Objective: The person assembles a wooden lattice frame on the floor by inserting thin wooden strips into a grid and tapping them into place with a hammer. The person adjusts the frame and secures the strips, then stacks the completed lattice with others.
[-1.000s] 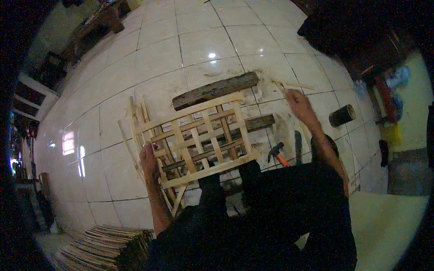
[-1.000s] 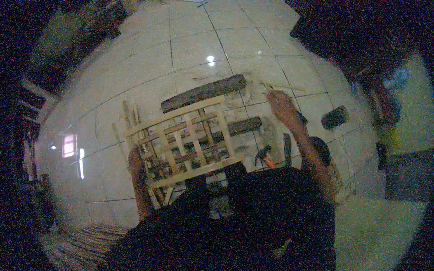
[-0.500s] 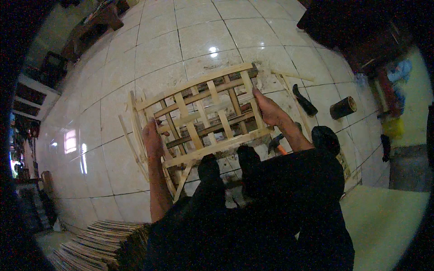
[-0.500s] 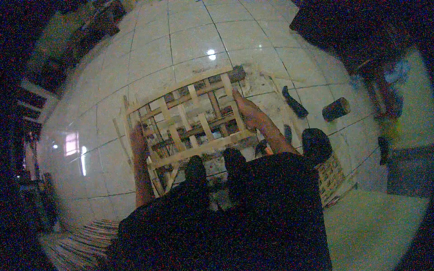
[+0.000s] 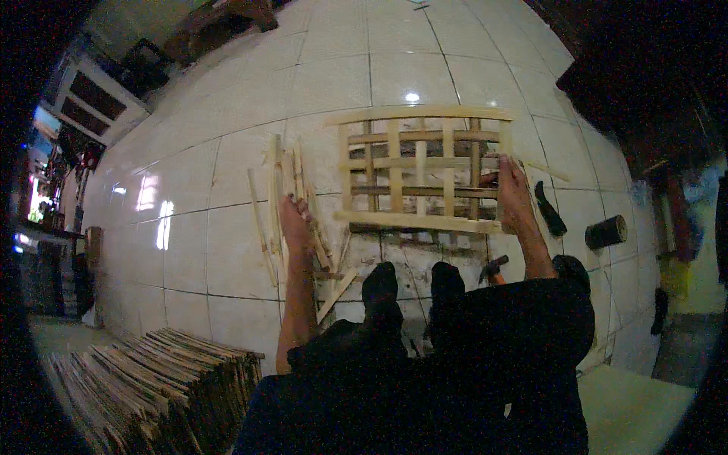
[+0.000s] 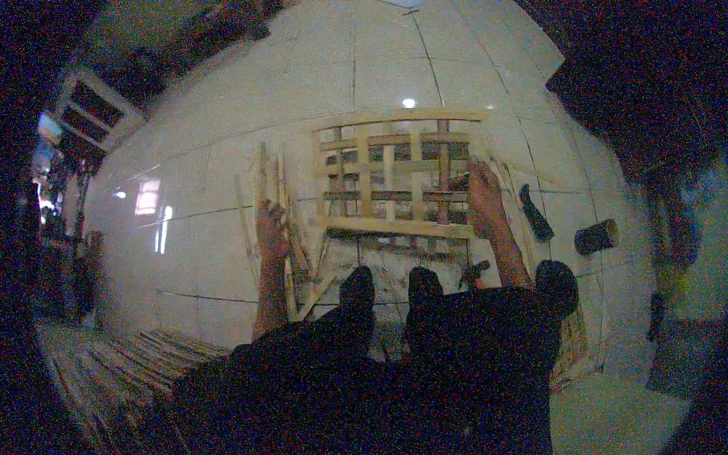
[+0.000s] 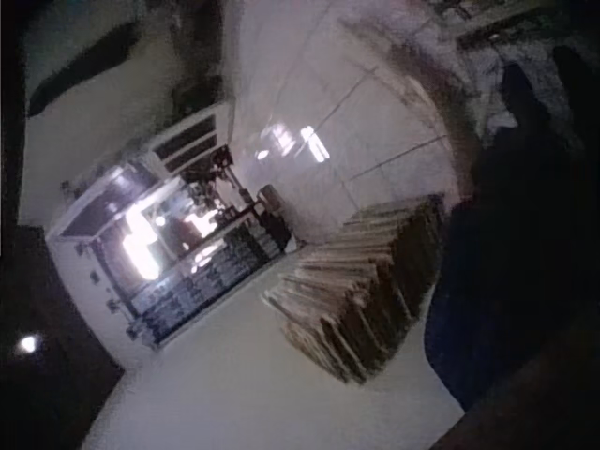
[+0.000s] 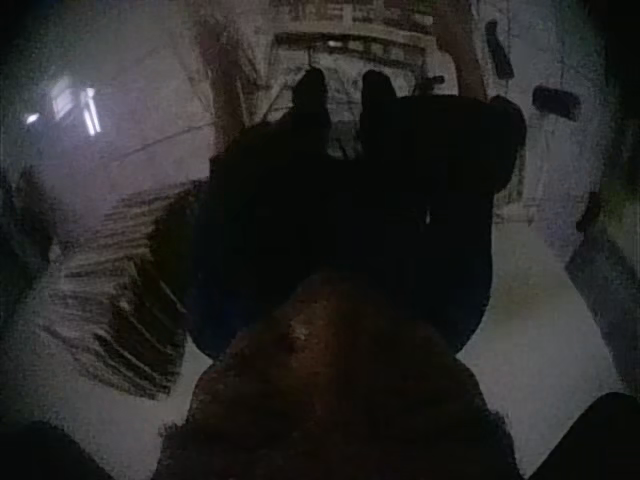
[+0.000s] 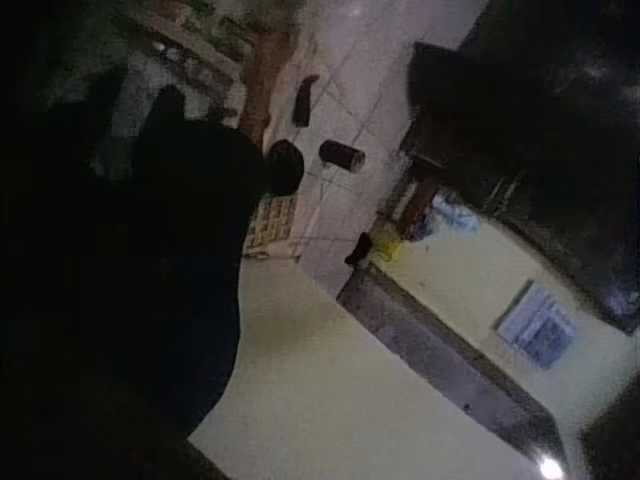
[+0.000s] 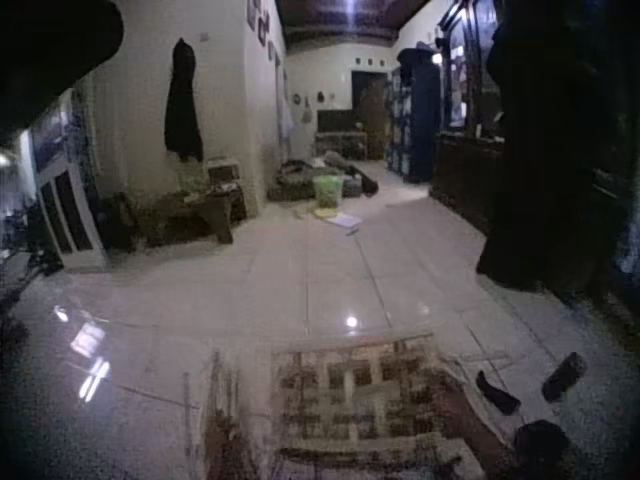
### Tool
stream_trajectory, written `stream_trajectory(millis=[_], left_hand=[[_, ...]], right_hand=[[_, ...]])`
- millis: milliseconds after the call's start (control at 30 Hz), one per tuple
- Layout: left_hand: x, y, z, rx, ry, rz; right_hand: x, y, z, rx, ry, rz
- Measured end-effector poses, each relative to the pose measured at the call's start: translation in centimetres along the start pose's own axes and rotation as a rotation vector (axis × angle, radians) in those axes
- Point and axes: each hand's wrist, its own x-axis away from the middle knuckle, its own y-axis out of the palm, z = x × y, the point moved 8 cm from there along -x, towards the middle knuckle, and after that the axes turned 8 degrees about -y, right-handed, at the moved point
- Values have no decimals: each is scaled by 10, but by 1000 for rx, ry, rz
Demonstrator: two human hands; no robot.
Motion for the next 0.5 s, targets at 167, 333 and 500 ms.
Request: stream_trajectory(millis=[167, 333, 500], left_hand=[[37, 46, -45, 40, -51, 8], [123, 136, 57, -937, 912, 233], [114, 145, 57, -996, 912, 127]], right_hand=[[-2, 5, -29, 33, -271, 139], [6, 12, -31, -69, -262, 145], [-9, -1, -11, -32, -372, 125]])
